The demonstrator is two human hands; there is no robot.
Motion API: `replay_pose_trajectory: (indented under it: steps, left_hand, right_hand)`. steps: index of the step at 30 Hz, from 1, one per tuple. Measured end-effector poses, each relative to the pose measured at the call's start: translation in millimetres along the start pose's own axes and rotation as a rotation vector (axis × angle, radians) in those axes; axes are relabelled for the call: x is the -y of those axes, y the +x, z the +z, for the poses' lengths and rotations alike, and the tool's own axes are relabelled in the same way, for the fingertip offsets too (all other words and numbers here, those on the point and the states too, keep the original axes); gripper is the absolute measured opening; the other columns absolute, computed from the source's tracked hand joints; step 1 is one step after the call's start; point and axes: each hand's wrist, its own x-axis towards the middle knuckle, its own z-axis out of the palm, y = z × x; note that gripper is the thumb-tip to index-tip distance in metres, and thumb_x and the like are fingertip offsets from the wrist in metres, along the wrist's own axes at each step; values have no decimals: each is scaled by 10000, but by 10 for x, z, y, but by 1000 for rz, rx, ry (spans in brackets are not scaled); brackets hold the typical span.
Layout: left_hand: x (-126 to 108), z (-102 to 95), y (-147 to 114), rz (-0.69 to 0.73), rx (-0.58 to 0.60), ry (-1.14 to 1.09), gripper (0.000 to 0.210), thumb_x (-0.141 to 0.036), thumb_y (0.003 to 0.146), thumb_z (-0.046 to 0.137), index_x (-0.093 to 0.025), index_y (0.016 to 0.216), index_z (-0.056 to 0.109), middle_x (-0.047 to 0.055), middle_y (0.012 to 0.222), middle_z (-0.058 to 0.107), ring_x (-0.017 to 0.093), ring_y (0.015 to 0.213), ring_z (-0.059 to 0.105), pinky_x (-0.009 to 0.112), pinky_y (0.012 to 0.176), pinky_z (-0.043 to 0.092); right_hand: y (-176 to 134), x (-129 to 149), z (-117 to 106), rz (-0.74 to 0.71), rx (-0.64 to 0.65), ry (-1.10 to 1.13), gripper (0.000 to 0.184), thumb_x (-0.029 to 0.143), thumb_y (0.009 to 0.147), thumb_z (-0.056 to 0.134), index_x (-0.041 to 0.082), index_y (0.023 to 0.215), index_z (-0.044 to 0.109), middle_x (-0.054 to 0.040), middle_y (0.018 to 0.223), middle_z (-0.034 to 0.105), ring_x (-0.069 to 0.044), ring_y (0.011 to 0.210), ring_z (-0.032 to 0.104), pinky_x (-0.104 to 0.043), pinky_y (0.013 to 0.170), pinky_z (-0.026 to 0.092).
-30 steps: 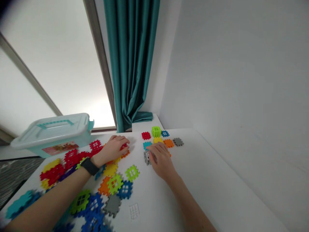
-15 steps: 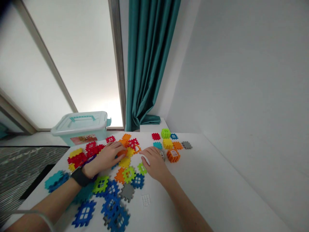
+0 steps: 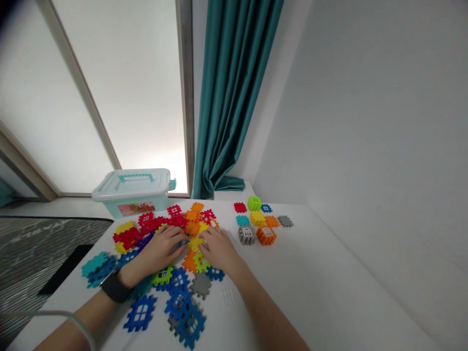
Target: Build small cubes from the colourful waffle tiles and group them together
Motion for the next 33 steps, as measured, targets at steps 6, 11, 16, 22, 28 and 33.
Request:
replay_pose_trajectory:
  steps: [6, 11, 16, 22, 28, 33]
  left_hand:
    - [40, 48, -70, 46, -6, 1, 183, -245, 978, 493, -228, 1006, 673, 60, 977, 654, 238, 987, 597, 437, 970, 399]
    - [63, 83, -122, 4, -36, -1, 173, -266, 949, 540, -234, 1036, 686, 82, 1121, 639, 268, 1078, 567, 466, 999, 403]
    - [52, 135, -119, -49, -28, 56, 139, -263, 921, 599, -240, 1018, 695, 88, 1235, 611, 290, 1172, 530, 506, 1055, 387]
    - [-12, 210, -47, -112, -60, 71, 93, -322, 899, 681, -241, 939, 698, 74, 1193, 637, 295, 1163, 540, 535, 1065, 380]
    - [-16, 240, -21, -135, -73, 68, 85, -320, 868, 717, -245, 900, 692, 62, 1157, 649, 294, 1150, 550, 537, 1059, 380]
    - [-15, 192, -34, -153, -75, 15, 101, -304, 838, 743, -243, 892, 684, 55, 1140, 643, 288, 1127, 562, 523, 1049, 390]
  right_hand:
    - [48, 78, 119, 127, 1, -80, 238, 311, 918, 624, 219, 1137, 634, -107, 1161, 687, -291, 1155, 591, -444, 985, 439]
    - [-45, 73, 170, 131, -67, 0, 265, 236, 931, 563, 210, 1190, 613, -99, 1127, 696, -276, 1107, 597, -432, 966, 448]
    - [-102, 54, 192, 123, -115, 67, 286, 190, 929, 536, 200, 1206, 605, -97, 1142, 691, -264, 1105, 597, -424, 964, 445]
    - [-88, 40, 248, 112, -139, 108, 307, 169, 908, 567, 219, 1208, 610, -81, 1128, 701, -257, 1094, 604, -425, 962, 441]
    - [-101, 69, 281, 132, -188, 204, 293, 147, 891, 555, 231, 1159, 639, -68, 1115, 716, -242, 1073, 637, -436, 986, 450]
    - [-88, 68, 322, 166, -285, 333, 290, 159, 892, 534, 230, 1150, 645, -69, 1052, 734, -242, 1019, 671, -457, 978, 481]
